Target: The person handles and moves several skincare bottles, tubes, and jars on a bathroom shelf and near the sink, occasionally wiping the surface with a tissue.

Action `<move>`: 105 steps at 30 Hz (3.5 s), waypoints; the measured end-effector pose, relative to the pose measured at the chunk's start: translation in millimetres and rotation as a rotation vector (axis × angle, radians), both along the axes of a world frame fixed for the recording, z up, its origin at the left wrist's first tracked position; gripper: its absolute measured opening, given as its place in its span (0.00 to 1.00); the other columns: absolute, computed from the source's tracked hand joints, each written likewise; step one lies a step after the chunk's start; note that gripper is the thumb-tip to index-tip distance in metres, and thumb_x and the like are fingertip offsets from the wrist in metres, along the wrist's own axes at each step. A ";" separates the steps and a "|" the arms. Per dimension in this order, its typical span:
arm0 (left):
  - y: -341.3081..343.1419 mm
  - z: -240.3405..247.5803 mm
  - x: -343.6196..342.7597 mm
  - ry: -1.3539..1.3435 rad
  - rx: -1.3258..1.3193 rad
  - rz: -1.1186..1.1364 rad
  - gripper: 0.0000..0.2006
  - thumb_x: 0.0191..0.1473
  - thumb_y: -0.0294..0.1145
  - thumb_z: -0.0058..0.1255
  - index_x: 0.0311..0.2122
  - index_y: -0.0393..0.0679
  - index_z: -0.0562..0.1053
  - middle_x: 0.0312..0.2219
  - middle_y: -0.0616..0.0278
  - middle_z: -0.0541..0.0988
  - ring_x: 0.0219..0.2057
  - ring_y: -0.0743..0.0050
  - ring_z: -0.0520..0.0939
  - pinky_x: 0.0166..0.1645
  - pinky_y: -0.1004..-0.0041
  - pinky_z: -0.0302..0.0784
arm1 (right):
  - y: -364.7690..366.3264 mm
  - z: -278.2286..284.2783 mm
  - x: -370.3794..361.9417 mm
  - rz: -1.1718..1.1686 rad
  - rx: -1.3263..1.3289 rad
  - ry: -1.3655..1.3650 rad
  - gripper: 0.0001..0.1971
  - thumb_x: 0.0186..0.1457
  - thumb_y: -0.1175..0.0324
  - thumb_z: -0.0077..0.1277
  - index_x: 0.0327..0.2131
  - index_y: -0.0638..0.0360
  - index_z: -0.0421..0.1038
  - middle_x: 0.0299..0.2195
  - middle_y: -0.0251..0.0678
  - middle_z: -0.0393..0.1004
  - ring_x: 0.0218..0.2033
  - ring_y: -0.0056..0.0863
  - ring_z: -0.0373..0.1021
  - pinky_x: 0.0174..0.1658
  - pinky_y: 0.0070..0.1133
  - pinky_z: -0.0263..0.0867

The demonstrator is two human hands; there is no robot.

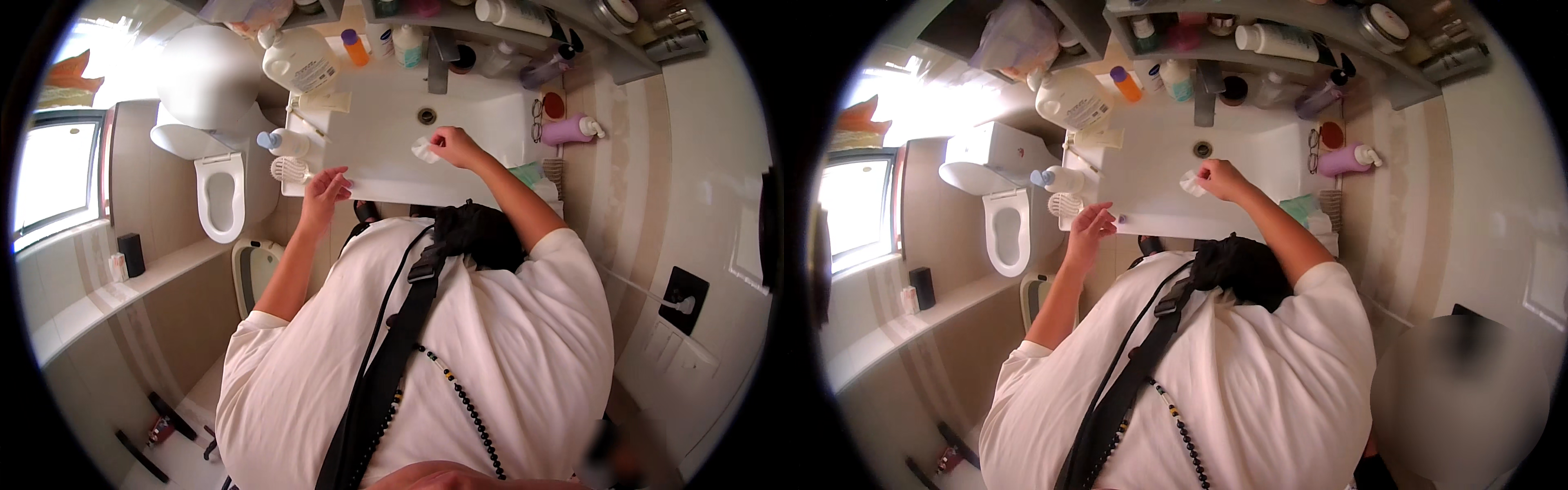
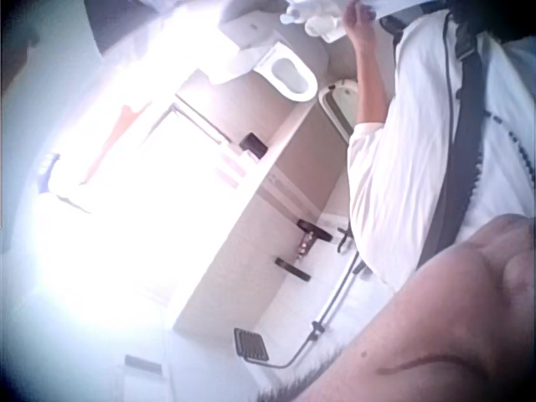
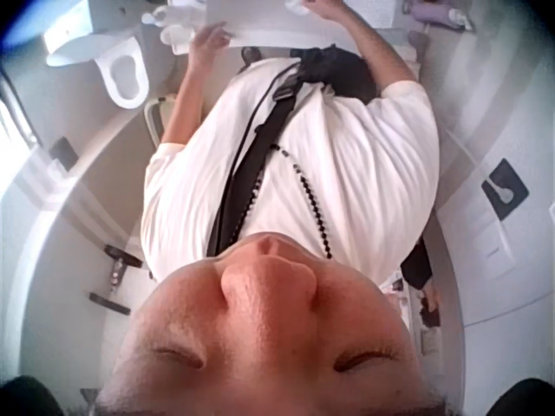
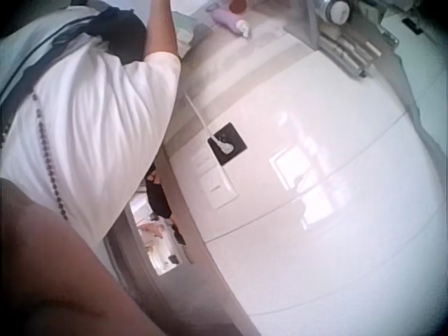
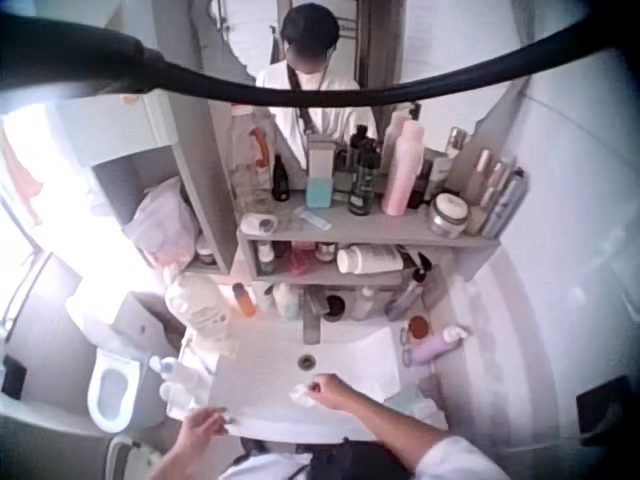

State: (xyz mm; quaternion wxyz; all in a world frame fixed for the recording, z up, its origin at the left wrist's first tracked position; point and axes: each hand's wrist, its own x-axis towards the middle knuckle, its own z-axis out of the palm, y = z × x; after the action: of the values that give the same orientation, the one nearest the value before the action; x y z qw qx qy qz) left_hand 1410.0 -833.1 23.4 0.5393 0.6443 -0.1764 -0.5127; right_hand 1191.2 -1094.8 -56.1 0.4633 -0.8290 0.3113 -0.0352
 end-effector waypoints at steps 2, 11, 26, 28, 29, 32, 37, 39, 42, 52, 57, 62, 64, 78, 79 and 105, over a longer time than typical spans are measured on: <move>7.4 1.7 5.6 -0.002 0.007 0.040 0.13 0.62 0.35 0.45 0.47 0.40 0.71 0.30 0.67 0.75 0.30 0.80 0.75 0.39 0.77 0.74 | 16.0 -5.9 13.1 0.085 -0.017 0.032 0.10 0.48 0.67 0.56 0.29 0.65 0.73 0.26 0.43 0.75 0.28 0.34 0.73 0.35 0.26 0.68; 25.6 -19.7 31.4 0.036 0.034 -0.040 0.13 0.61 0.35 0.45 0.47 0.40 0.72 0.29 0.67 0.75 0.29 0.81 0.76 0.39 0.78 0.74 | 55.0 -32.0 -13.2 -0.072 -0.018 0.131 0.08 0.46 0.66 0.55 0.27 0.60 0.73 0.27 0.43 0.76 0.30 0.40 0.73 0.36 0.30 0.69; -44.0 -14.8 25.9 0.069 -0.007 -0.614 0.13 0.61 0.35 0.44 0.47 0.38 0.71 0.29 0.65 0.74 0.28 0.80 0.75 0.37 0.79 0.73 | 147.8 -48.2 -165.9 -1.081 -0.040 -0.004 0.12 0.45 0.65 0.59 0.31 0.64 0.75 0.25 0.40 0.76 0.27 0.31 0.72 0.34 0.25 0.68; -45.4 -10.9 24.0 0.060 -0.016 -0.644 0.13 0.61 0.35 0.44 0.47 0.38 0.71 0.29 0.65 0.74 0.28 0.80 0.75 0.36 0.79 0.73 | 158.3 -50.8 -171.7 -1.135 -0.041 -0.069 0.11 0.47 0.66 0.59 0.31 0.63 0.75 0.25 0.37 0.75 0.25 0.27 0.70 0.32 0.24 0.67; -44.9 -8.9 23.9 0.055 -0.020 -0.649 0.14 0.61 0.35 0.45 0.47 0.38 0.70 0.29 0.65 0.74 0.28 0.80 0.75 0.36 0.79 0.72 | 161.9 -48.7 -172.4 -1.159 -0.136 -0.033 0.10 0.47 0.66 0.58 0.30 0.63 0.75 0.25 0.38 0.75 0.26 0.29 0.71 0.32 0.25 0.67; -42.5 -3.4 26.2 0.004 0.003 -0.674 0.14 0.61 0.35 0.45 0.47 0.37 0.70 0.30 0.64 0.74 0.28 0.80 0.75 0.36 0.79 0.73 | 164.0 -50.1 -168.9 -1.174 -0.299 0.043 0.09 0.47 0.68 0.57 0.29 0.63 0.74 0.26 0.41 0.76 0.27 0.34 0.72 0.32 0.27 0.68; -33.5 -7.7 39.9 0.018 0.011 -0.645 0.14 0.61 0.34 0.45 0.48 0.38 0.70 0.30 0.64 0.74 0.28 0.80 0.76 0.37 0.78 0.74 | 157.6 -55.4 -143.7 -1.064 -0.559 0.171 0.06 0.49 0.70 0.54 0.28 0.62 0.70 0.27 0.42 0.74 0.28 0.43 0.71 0.31 0.33 0.67; -30.7 -8.9 44.6 0.025 0.005 -0.631 0.14 0.61 0.34 0.44 0.48 0.38 0.70 0.29 0.64 0.74 0.28 0.80 0.76 0.38 0.78 0.75 | 155.7 -64.0 -140.1 -0.927 -0.468 0.234 0.05 0.48 0.70 0.53 0.28 0.59 0.69 0.31 0.43 0.71 0.35 0.45 0.68 0.37 0.38 0.66; -27.9 -8.5 47.7 0.013 0.007 -0.596 0.15 0.60 0.35 0.46 0.48 0.38 0.70 0.29 0.64 0.73 0.27 0.77 0.76 0.37 0.76 0.75 | 148.6 -73.7 -139.5 -0.907 -0.563 0.268 0.04 0.49 0.71 0.52 0.27 0.60 0.69 0.31 0.44 0.70 0.36 0.45 0.68 0.38 0.37 0.67; -30.9 -12.1 35.9 0.068 -0.010 -0.516 0.12 0.61 0.33 0.44 0.47 0.38 0.71 0.28 0.66 0.75 0.27 0.81 0.76 0.36 0.79 0.74 | 140.2 -52.7 -145.9 -0.741 -0.456 0.417 0.05 0.48 0.70 0.49 0.30 0.58 0.70 0.34 0.42 0.70 0.39 0.44 0.67 0.40 0.37 0.66; -41.6 -4.8 20.4 0.072 -0.022 -0.512 0.13 0.61 0.33 0.44 0.47 0.38 0.71 0.28 0.66 0.74 0.26 0.81 0.75 0.32 0.80 0.71 | 131.6 -53.1 -149.8 -0.667 -0.415 0.473 0.07 0.48 0.69 0.46 0.32 0.56 0.70 0.36 0.42 0.72 0.40 0.45 0.68 0.41 0.38 0.66; -45.9 -10.6 14.5 0.068 -0.016 -0.502 0.13 0.61 0.34 0.45 0.47 0.38 0.71 0.28 0.66 0.74 0.26 0.81 0.75 0.32 0.80 0.70 | 118.8 -50.8 -152.7 -0.580 -0.363 0.482 0.08 0.48 0.70 0.46 0.33 0.57 0.70 0.33 0.44 0.74 0.39 0.45 0.70 0.41 0.37 0.67; -47.8 -9.4 11.1 0.061 -0.015 -0.493 0.13 0.61 0.34 0.45 0.47 0.38 0.70 0.28 0.66 0.74 0.27 0.81 0.75 0.33 0.80 0.71 | 113.5 -51.5 -154.4 -0.570 -0.340 0.468 0.08 0.47 0.70 0.45 0.33 0.57 0.70 0.32 0.44 0.74 0.38 0.45 0.70 0.41 0.37 0.67; -69.8 -5.8 -30.8 0.037 0.009 -0.586 0.14 0.61 0.34 0.44 0.47 0.37 0.70 0.30 0.64 0.74 0.28 0.79 0.75 0.37 0.78 0.74 | 110.7 -10.7 -162.7 -0.778 0.049 -0.081 0.13 0.44 0.67 0.58 0.34 0.64 0.73 0.25 0.39 0.75 0.26 0.28 0.72 0.33 0.24 0.69; -70.8 -5.2 -34.8 0.032 -0.015 -0.620 0.14 0.61 0.34 0.44 0.47 0.37 0.70 0.30 0.64 0.74 0.28 0.79 0.75 0.38 0.78 0.74 | 119.0 -8.2 -164.0 -0.796 0.052 -0.083 0.13 0.44 0.67 0.58 0.34 0.64 0.73 0.25 0.39 0.75 0.26 0.28 0.72 0.33 0.24 0.69; 55.9 -18.2 76.7 0.134 -0.116 -0.371 0.12 0.61 0.36 0.45 0.45 0.41 0.72 0.29 0.69 0.75 0.28 0.84 0.74 0.35 0.81 0.72 | 138.7 -35.9 -76.4 -1.023 0.233 0.018 0.10 0.46 0.72 0.57 0.34 0.66 0.72 0.28 0.35 0.75 0.25 0.21 0.71 0.24 0.19 0.67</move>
State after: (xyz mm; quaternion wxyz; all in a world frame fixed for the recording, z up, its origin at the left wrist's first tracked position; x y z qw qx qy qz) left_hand 1486.7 -777.2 5.2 0.4825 0.5330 -0.2850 -0.6339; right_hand 1114.8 -956.1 -92.0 0.4734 -0.5143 0.6820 -0.2149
